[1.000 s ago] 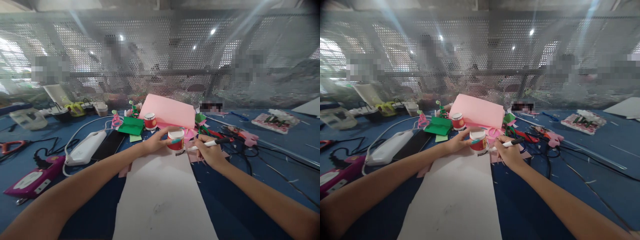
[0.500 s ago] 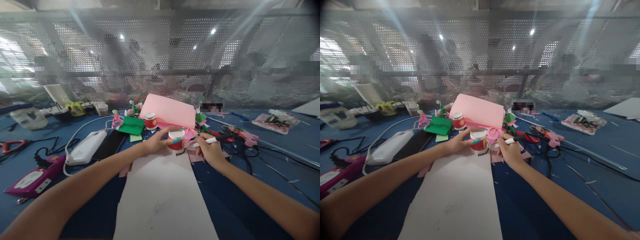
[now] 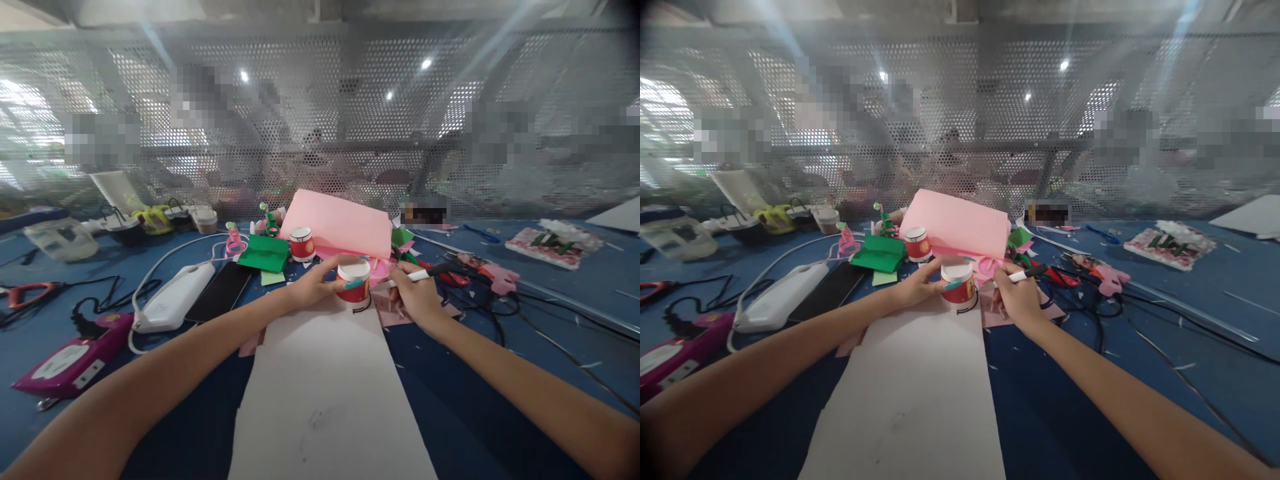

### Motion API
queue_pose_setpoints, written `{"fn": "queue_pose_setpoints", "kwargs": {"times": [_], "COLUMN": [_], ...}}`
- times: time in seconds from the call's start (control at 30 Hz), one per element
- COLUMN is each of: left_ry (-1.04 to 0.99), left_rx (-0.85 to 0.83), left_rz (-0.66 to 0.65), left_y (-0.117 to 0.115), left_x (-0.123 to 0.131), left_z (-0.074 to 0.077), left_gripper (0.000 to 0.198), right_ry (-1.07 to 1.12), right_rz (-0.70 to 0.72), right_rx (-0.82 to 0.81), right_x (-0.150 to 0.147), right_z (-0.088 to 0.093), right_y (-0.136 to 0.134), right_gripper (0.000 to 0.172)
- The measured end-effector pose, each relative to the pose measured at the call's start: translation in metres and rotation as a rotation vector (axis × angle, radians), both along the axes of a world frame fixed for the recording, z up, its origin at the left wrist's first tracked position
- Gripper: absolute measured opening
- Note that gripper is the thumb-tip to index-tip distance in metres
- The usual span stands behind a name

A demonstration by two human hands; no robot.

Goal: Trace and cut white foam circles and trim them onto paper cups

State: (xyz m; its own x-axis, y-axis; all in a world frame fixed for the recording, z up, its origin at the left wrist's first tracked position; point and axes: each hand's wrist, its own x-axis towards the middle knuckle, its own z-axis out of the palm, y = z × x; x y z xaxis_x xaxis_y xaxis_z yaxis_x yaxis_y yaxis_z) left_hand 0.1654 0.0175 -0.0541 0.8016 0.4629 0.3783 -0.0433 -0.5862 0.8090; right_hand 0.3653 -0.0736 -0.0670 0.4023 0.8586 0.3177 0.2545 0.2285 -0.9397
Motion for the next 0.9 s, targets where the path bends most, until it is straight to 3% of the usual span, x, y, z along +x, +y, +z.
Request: {"fn": "queue_pose_setpoints", "kwargs": {"times": [0.4, 0.7, 0.9], "left_ry": [-0.027, 0.006, 0.063], "left_rx": [-0.001, 0.25, 0.285], "left_rz": [-0.032, 0.02, 0.085], "left_y": [0.002, 0.006, 0.007], "left_x": [0.0, -0.002, -0.004], "left_z": [0.0, 0.003, 0.003], "left_gripper": [0.047, 0.046, 0.05], "right_ry": [0.183, 0.29, 0.269], "right_rz": [0.039, 0.073, 0.108], "right_rx": [-0.071, -0.195, -0.295], "right_x": [0.005, 0.003, 0.004], "right_z": [-0.004, 0.009, 0.017], "right_y": [0.021, 0.027, 0.036], "right_gripper": [0.02, 0.014, 0.014]}}
